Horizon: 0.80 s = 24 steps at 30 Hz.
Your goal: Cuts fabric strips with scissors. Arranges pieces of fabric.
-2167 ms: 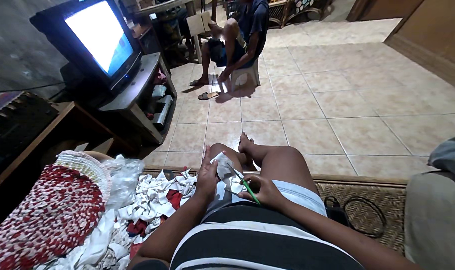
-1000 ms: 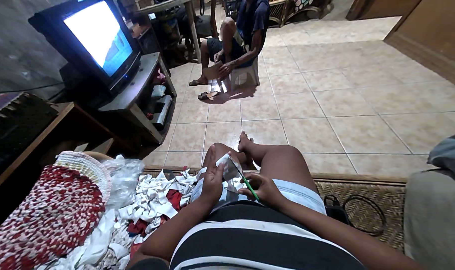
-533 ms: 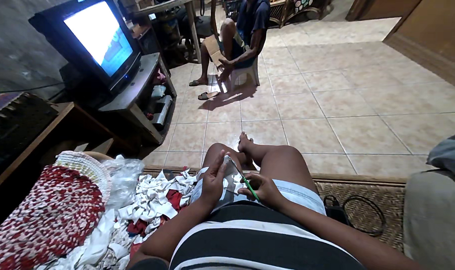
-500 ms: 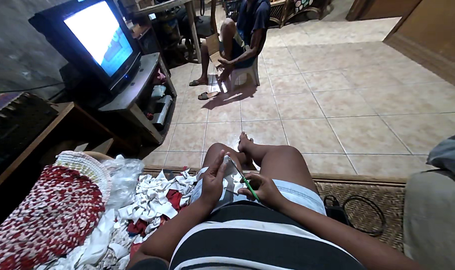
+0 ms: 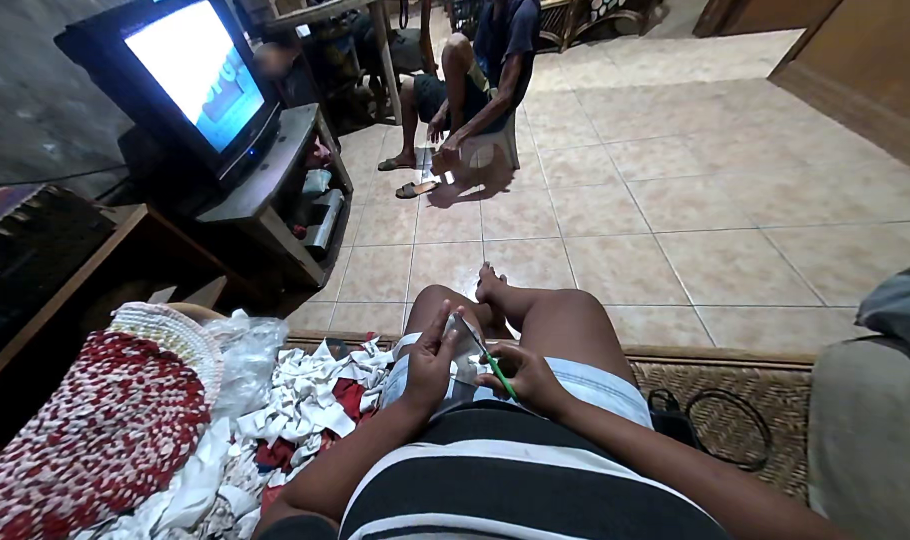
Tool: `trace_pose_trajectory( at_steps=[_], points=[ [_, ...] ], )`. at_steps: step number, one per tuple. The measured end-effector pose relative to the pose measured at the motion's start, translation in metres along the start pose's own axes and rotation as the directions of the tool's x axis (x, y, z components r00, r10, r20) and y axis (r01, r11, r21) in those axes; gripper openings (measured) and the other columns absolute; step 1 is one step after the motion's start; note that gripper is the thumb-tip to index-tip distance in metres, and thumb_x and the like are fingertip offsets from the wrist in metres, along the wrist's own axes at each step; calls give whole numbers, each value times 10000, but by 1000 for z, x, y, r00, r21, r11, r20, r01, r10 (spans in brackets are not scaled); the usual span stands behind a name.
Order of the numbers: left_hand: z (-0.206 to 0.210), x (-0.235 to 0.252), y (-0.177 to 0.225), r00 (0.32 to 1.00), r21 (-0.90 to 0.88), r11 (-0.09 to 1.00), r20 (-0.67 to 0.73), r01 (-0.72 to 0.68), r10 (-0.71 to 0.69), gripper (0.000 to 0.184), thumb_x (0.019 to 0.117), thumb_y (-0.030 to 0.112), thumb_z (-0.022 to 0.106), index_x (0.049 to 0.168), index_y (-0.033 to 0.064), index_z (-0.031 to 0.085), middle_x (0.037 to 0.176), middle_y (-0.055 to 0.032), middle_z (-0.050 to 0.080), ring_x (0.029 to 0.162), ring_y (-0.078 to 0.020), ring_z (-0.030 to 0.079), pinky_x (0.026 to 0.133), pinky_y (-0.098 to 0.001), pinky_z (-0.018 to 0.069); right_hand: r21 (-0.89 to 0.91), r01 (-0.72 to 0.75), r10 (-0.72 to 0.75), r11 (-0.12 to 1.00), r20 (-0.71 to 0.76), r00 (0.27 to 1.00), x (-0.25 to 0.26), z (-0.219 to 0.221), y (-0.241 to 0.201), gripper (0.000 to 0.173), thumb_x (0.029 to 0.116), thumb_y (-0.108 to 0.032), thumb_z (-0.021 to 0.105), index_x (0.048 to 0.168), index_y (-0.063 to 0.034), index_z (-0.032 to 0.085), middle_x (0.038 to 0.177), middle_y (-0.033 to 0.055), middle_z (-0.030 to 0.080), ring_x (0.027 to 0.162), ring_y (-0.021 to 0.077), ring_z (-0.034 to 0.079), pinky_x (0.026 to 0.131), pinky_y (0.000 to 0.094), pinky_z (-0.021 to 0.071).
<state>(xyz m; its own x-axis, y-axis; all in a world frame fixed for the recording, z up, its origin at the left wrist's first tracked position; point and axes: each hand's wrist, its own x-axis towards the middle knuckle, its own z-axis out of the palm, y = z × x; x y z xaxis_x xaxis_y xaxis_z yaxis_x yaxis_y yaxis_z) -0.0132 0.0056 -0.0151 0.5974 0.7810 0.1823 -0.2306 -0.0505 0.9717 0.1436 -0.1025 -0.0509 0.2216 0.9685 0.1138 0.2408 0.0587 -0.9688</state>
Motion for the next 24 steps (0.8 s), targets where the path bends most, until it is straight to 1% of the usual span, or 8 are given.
trace_pose_trajectory(
  at_steps=[5,10,14,17,19,21,22,24],
  points=[
    [0,-1,0,1000,-27,999,5,19,-19,476,1045,23,486,1500,-81,394,1418,-161,587,1204,-158,637,1014,-337,537,-2,-9,9,1000,5,1000,2,1,-2,447,839,-349,828,1101,-29,658,759,-53,658,587,-9,613,578,176,554],
    [-2,-2,-2,1000,-15,1000,16,22,-21,470,1044,22,480,1494,-88,397,1421,-168,585,1200,-152,639,1011,-327,534,39,-25,25,999,-1,1000,2,1,-3,373,843,-283,832,1069,-37,665,704,-73,642,533,-14,590,532,165,535],
    [-13,-1,12,998,-12,998,-30,54,-54,454,1049,13,450,1493,-67,403,1353,-152,633,1091,-178,692,944,-355,579,84,53,-45,995,-99,994,1,-3,-4,428,843,-275,818,1122,4,650,859,-37,689,647,-9,636,607,181,571],
    [-32,-3,41,994,-14,999,-95,-45,43,438,1035,6,468,1470,-38,453,1300,-123,671,1054,-198,712,917,-370,596,34,9,-2,999,-209,978,7,-11,-3,454,865,-303,797,1158,7,638,895,-20,701,706,-9,653,661,183,574],
    [-49,-6,68,981,-16,990,-135,-143,140,440,1021,17,501,1461,28,498,1287,-83,684,1032,-199,718,904,-378,605,-89,-110,91,990,-198,976,17,-18,4,527,877,-354,785,1234,-3,619,930,40,685,753,61,636,712,254,552],
    [-66,-10,101,955,-4,970,-178,-243,239,434,1012,52,549,1440,123,557,1293,-37,690,1022,-184,719,885,-367,612,-171,-227,211,959,-109,971,30,-21,17,671,868,-348,810,1358,14,529,1077,156,692,918,218,682,857,415,564],
    [-74,-13,117,938,2,956,-191,-294,289,433,1008,74,574,1431,168,579,1295,-13,694,1027,-175,722,886,-362,616,-193,-261,252,946,-70,965,35,-19,26,737,847,-339,833,1392,22,493,1147,192,678,997,271,681,916,461,550],
    [-86,-19,148,900,24,920,-198,-391,388,439,1000,104,591,1422,226,589,1301,26,690,1056,-153,711,893,-358,615,-237,-294,302,926,-3,953,43,-12,38,825,807,-345,869,1421,22,460,1208,219,648,1073,315,655,968,495,523]
  ],
)
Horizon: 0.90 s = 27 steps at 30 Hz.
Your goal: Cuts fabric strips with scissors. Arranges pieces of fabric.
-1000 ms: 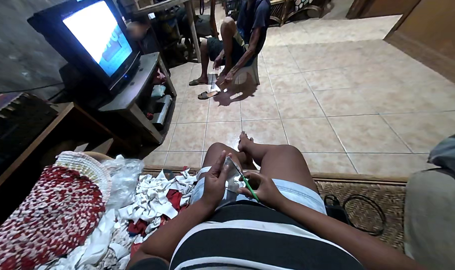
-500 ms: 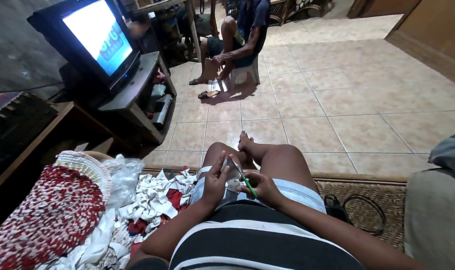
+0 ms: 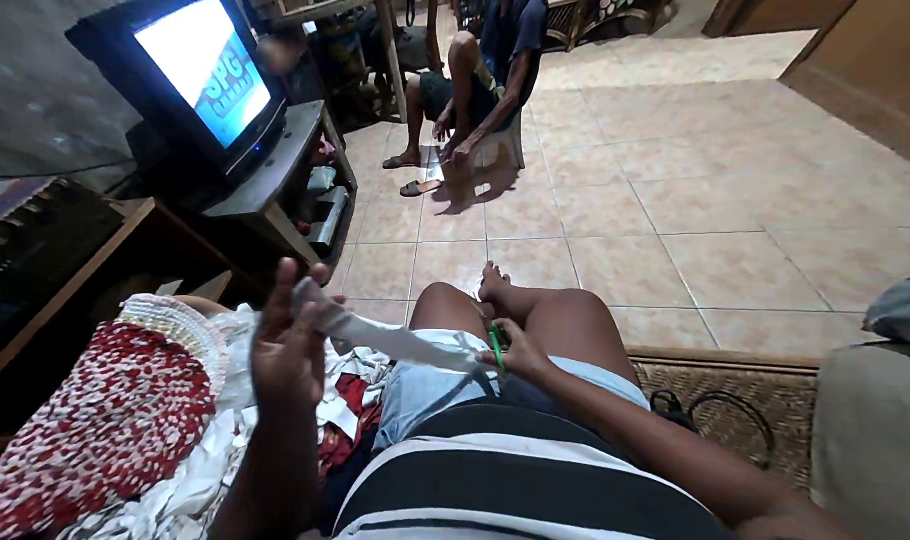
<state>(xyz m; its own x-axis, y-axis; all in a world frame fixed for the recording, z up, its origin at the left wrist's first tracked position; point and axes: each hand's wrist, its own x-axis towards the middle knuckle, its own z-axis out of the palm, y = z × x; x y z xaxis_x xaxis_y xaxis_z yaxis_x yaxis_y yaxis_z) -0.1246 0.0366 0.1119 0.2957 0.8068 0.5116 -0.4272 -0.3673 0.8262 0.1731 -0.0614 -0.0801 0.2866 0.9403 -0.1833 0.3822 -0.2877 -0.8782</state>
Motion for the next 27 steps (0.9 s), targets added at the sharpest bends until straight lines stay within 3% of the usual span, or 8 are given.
trace_pose_trajectory(
  at_steps=[2,5,12,16,20,21,24,27],
  points=[
    [-7,2,22,996,10,996,-12,-92,92,438,1001,111,573,1417,245,596,1301,34,691,1040,-142,717,866,-350,623,-58,1,2,998,49,999,5,10,0,845,799,-344,875,1436,21,457,1229,224,646,1105,332,643,994,507,502],
    [-7,-1,33,990,-8,990,34,-139,139,437,989,140,627,1413,246,615,1300,14,696,994,-140,735,845,-335,635,-132,0,3,991,22,1000,11,14,-1,626,870,-163,782,1401,26,510,1209,236,659,1102,363,652,996,534,496],
    [0,14,10,937,53,998,347,33,-49,498,1010,219,637,1493,272,526,1380,2,641,1088,-178,707,930,-367,613,10,11,-10,1000,-124,992,13,-6,-2,439,882,-63,737,1284,44,596,1090,199,686,913,262,682,859,444,561],
    [15,11,-59,838,361,932,512,-10,-189,510,978,73,607,1473,17,497,1350,-111,640,1159,-183,663,1002,-382,558,240,201,-122,950,-307,944,4,-29,-40,407,864,-21,740,1235,43,586,965,100,679,783,121,651,727,325,576],
    [19,-52,-142,647,752,636,574,-173,-502,501,975,185,653,1449,47,564,1347,-167,654,1286,-293,605,1133,-491,435,284,441,-272,851,-479,834,-15,-66,-92,412,868,-28,732,1245,16,572,957,25,699,821,83,692,751,304,617],
    [14,-72,-157,657,757,614,582,-224,-478,463,976,166,645,1419,43,592,1318,-173,668,1268,-319,614,1121,-513,440,277,493,-310,825,-507,804,-21,-76,-102,404,872,-35,729,1241,-12,565,954,-14,702,828,74,702,761,299,628],
    [-3,-110,-187,813,679,655,558,-332,-167,247,898,58,695,1134,21,758,1106,-157,745,1075,-319,705,991,-478,541,241,618,-412,748,-562,717,-37,-97,-126,391,862,-50,732,1209,-118,564,958,-109,705,836,49,711,761,282,637],
    [-9,-96,-163,820,727,661,484,-184,-304,211,915,7,648,1095,0,757,1093,-171,739,1080,-302,697,1006,-425,533,239,680,-483,693,-546,684,-46,-108,-140,412,873,-63,743,1217,-193,558,976,-129,702,863,52,711,791,284,638]
  ],
)
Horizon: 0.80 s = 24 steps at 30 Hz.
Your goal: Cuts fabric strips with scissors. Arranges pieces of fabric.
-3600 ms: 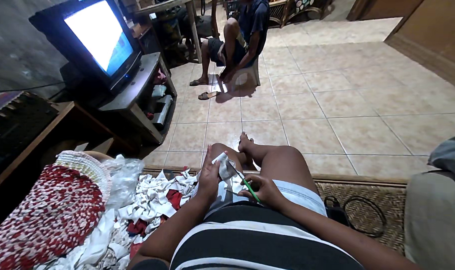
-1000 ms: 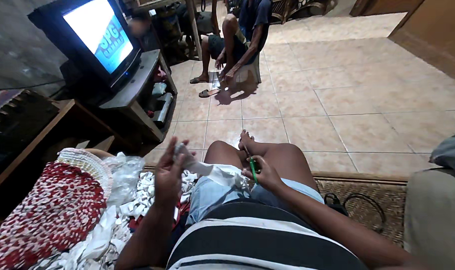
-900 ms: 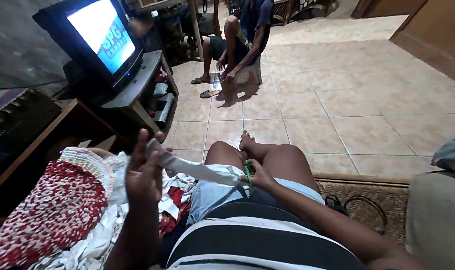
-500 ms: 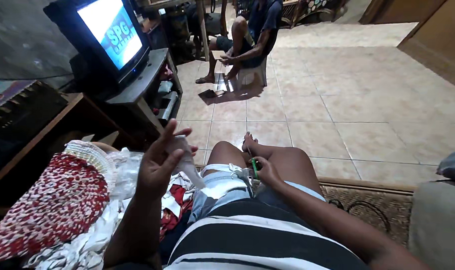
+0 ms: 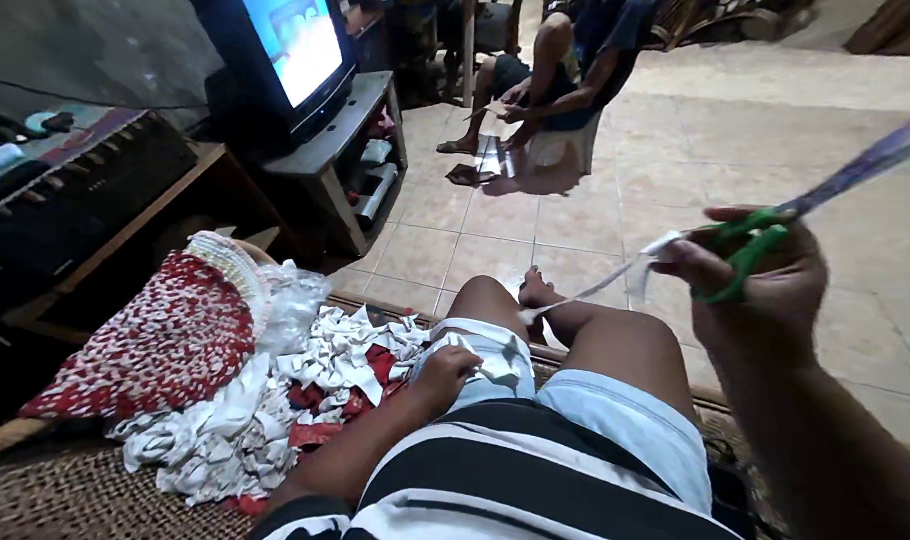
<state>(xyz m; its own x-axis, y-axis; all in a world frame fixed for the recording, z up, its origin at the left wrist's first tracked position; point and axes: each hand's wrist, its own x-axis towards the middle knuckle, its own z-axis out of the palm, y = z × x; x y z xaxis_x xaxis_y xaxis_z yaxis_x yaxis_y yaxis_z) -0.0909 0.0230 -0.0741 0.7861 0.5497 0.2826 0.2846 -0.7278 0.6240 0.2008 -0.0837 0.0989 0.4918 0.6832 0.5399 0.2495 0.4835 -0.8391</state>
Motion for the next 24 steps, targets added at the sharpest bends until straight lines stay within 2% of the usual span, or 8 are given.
trace_pose_trajectory(
  at_steps=[8,11,13,15,17,19,21,24],
  points=[
    [-146,8,6,906,-118,967,-340,226,-253,250,938,-20,615,1163,0,721,1128,-150,708,914,-181,695,836,-360,591,30,113,-114,993,30,993,11,12,-8,459,842,-133,805,1222,-232,567,982,-143,717,858,53,718,767,262,637],
    [-160,1,-5,924,-16,932,-127,363,-362,284,952,15,614,1224,14,696,1138,-170,698,946,-241,693,870,-428,579,85,88,-94,992,70,993,21,34,-18,462,846,-115,797,1229,-212,556,973,-133,704,844,54,713,763,264,640],
    [-149,0,-15,896,86,902,105,423,-431,474,935,108,694,1390,24,591,1298,-234,622,1166,-348,634,1010,-513,521,106,73,-88,992,143,986,23,54,-30,454,840,-95,793,1211,-214,560,964,-142,710,832,48,713,748,259,641],
    [-129,4,-17,872,135,889,175,438,-457,763,856,259,818,1512,72,477,1474,-274,468,1355,-435,468,1122,-588,397,135,65,-93,989,211,973,24,72,-39,438,836,-61,782,1194,-189,566,958,-120,723,827,62,720,742,259,641],
    [-103,9,-13,906,114,927,200,357,-373,847,801,340,863,1513,88,480,1501,-264,454,1389,-425,445,1137,-583,390,152,64,-102,986,263,959,25,89,-45,422,839,-56,778,1183,-181,568,960,-116,731,825,59,723,742,252,642],
    [-69,12,-2,886,133,953,351,272,-302,760,838,319,831,1488,93,508,1466,-241,505,1376,-401,474,1141,-564,397,158,77,-122,985,302,946,26,103,-50,424,836,-97,796,1188,-180,575,955,-121,726,827,54,719,743,242,638],
    [-42,11,9,835,176,960,477,216,-275,527,922,196,728,1386,5,569,1366,-280,550,1272,-440,546,1055,-583,461,166,82,-133,983,326,936,26,114,-53,423,833,-81,789,1185,-180,576,951,-123,729,824,46,718,742,228,631],
    [-37,8,8,897,75,990,420,117,-138,214,949,25,596,1123,-76,668,1114,-267,662,1091,-393,649,977,-508,516,167,61,-115,984,341,933,26,120,-54,425,829,-50,776,1178,-173,569,939,-119,720,820,44,714,741,227,632]
  ],
)
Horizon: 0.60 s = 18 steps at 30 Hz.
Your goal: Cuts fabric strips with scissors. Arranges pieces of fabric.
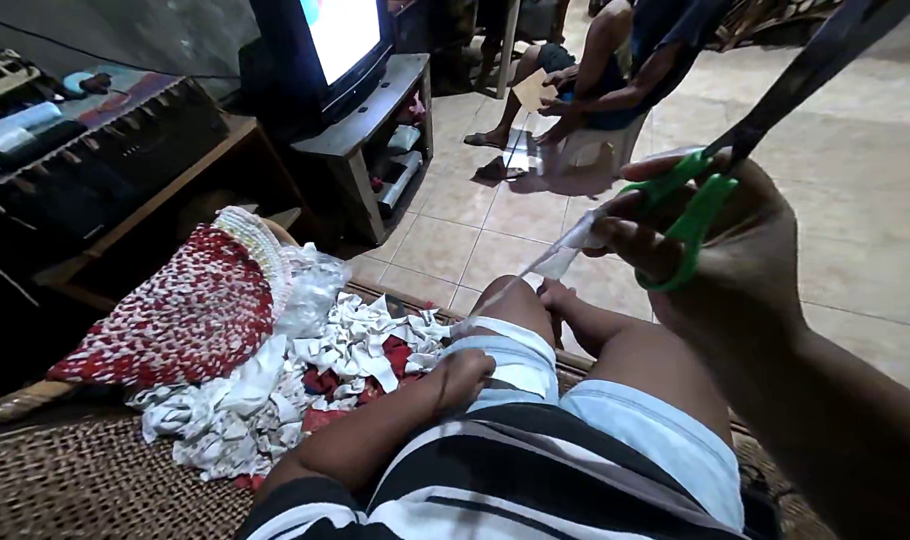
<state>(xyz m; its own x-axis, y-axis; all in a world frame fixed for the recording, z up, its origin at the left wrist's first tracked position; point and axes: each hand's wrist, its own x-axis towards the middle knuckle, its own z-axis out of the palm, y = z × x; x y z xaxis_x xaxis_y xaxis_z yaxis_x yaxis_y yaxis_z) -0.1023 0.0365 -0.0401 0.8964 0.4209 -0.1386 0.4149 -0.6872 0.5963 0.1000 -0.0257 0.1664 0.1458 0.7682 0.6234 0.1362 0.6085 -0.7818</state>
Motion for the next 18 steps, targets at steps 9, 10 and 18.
trace_pose_trajectory(
  at_steps=[9,10,18],
  points=[
    [-14,30,-66,911,-273,958,-369,84,-185,570,926,120,662,1449,-29,492,1459,-260,512,1370,-373,491,1155,-503,393,45,-31,31,998,-8,999,-2,7,10,409,850,-30,757,1184,-156,559,949,-92,731,827,66,721,753,237,633],
    [-2,43,-73,935,-259,960,-306,101,-181,633,951,142,637,1526,-1,414,1518,-259,455,1421,-379,435,1189,-507,345,49,-44,44,998,-5,999,-3,9,11,408,846,-29,755,1181,-154,559,946,-90,731,820,65,722,743,231,632],
    [-9,39,-73,957,-300,950,-241,85,-161,334,1065,137,478,1266,-95,608,1272,-270,634,1231,-353,604,1099,-483,438,8,-55,55,998,-20,998,-9,-4,13,421,839,-125,795,1203,-216,604,983,-108,728,834,49,716,744,220,631]
  ],
)
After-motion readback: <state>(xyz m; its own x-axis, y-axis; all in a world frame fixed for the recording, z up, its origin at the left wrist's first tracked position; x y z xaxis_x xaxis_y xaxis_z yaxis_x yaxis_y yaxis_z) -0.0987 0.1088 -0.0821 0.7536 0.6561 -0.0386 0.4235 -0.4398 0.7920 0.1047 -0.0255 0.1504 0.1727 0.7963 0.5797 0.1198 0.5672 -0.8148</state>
